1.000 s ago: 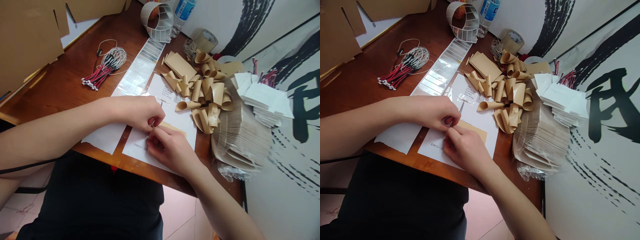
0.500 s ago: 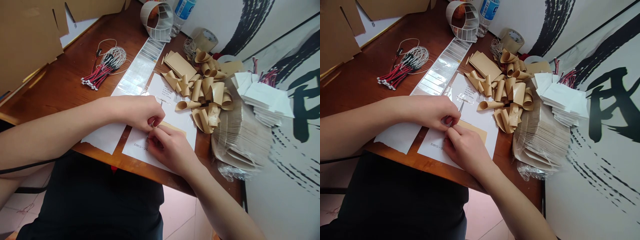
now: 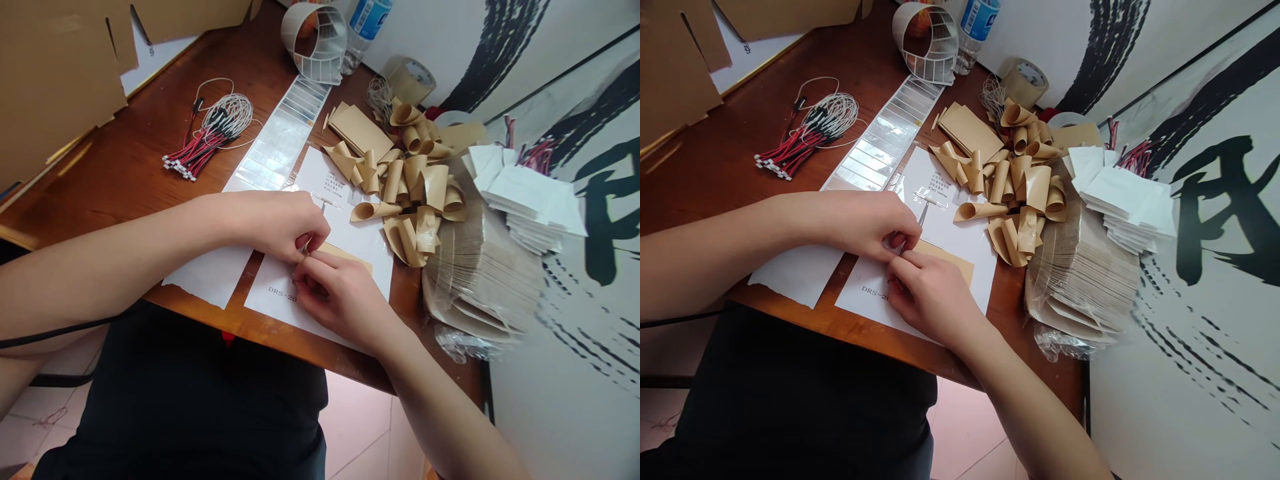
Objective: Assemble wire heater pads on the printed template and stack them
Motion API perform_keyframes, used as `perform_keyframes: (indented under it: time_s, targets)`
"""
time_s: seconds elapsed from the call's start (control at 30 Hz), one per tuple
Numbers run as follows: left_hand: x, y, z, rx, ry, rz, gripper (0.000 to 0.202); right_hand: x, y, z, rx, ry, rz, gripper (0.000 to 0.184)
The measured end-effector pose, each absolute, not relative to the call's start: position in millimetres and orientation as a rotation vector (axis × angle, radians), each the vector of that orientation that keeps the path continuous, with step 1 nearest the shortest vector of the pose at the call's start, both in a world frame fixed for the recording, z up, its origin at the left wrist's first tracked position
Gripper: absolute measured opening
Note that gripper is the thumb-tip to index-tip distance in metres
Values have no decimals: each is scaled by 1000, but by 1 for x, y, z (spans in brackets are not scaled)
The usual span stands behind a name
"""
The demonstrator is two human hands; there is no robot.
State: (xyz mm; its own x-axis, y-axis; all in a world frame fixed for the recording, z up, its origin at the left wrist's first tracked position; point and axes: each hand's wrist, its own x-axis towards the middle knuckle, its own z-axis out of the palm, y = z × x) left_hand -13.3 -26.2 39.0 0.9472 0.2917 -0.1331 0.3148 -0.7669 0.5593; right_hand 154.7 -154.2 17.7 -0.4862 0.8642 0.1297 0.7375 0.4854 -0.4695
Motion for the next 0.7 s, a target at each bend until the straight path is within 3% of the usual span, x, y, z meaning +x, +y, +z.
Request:
perform_keyframes:
  time_s: [0.7]
  targets:
    - [-15, -24, 36, 2467, 420, -51, 8, 156, -154, 20, -1362, -2379, 633, 10]
